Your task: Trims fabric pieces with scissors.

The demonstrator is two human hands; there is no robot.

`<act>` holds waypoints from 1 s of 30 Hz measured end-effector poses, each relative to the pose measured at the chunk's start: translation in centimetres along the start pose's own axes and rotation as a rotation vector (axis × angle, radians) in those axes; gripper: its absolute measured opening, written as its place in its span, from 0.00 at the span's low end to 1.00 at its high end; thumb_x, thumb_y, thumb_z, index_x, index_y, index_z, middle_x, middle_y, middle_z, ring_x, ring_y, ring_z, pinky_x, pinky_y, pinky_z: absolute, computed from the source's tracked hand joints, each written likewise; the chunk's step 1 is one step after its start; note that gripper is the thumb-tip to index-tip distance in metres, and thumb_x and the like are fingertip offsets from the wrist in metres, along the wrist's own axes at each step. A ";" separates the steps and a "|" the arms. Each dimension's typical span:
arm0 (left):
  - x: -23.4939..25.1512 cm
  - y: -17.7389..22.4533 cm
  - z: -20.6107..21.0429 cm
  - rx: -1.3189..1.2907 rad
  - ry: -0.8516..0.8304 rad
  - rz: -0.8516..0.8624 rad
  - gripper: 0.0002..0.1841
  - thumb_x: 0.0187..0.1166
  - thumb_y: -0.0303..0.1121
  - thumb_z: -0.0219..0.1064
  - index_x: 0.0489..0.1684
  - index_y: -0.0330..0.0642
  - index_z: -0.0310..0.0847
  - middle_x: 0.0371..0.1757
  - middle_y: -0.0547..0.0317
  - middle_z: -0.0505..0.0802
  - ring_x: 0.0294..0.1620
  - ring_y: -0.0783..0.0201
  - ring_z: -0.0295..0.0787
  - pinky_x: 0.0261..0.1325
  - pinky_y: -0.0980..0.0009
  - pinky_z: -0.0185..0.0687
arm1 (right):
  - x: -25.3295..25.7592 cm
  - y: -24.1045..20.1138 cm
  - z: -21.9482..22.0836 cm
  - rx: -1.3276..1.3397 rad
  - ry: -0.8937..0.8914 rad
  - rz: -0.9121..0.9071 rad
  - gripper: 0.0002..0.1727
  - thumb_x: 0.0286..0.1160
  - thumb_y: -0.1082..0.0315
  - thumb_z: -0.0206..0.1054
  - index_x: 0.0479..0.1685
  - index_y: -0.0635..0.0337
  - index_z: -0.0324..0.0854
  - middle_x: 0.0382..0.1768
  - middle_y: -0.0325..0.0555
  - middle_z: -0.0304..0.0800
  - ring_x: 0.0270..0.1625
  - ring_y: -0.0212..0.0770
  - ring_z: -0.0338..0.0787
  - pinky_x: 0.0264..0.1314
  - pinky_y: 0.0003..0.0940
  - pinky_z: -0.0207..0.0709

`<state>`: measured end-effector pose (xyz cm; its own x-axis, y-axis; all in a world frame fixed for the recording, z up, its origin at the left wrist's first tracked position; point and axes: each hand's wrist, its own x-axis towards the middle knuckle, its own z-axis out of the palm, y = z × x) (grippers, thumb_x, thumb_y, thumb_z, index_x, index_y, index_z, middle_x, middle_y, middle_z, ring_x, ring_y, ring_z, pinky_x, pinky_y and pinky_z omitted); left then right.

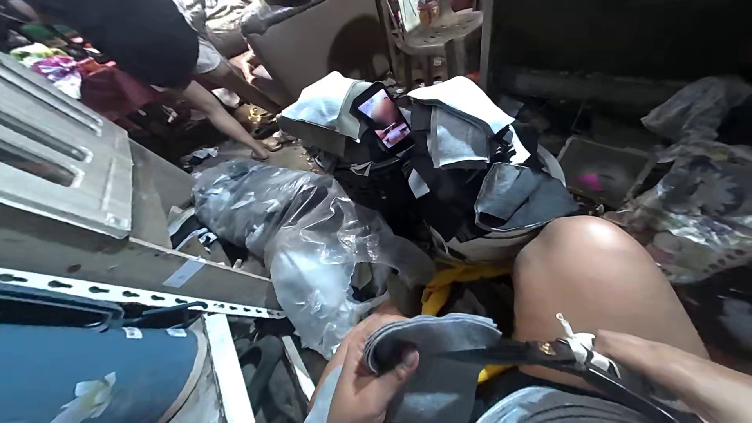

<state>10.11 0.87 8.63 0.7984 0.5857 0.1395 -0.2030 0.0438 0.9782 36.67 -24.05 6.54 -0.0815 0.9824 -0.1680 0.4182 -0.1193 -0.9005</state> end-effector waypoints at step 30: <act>-0.1 -1.6 3.5 -0.049 0.173 -0.067 0.17 0.64 0.19 0.76 0.44 0.55 0.92 0.43 0.79 0.98 0.47 0.82 0.93 0.57 0.79 0.89 | -0.7 -0.9 0.6 -0.153 0.219 0.032 0.33 0.66 0.45 0.77 0.44 0.75 0.83 0.36 0.66 0.87 0.39 0.64 0.89 0.42 0.65 0.79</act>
<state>12.33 -2.10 7.63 0.7026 0.7104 0.0417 -0.1832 0.1239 0.9752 35.86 -24.77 7.22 0.1246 0.9882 -0.0895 0.5508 -0.1439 -0.8221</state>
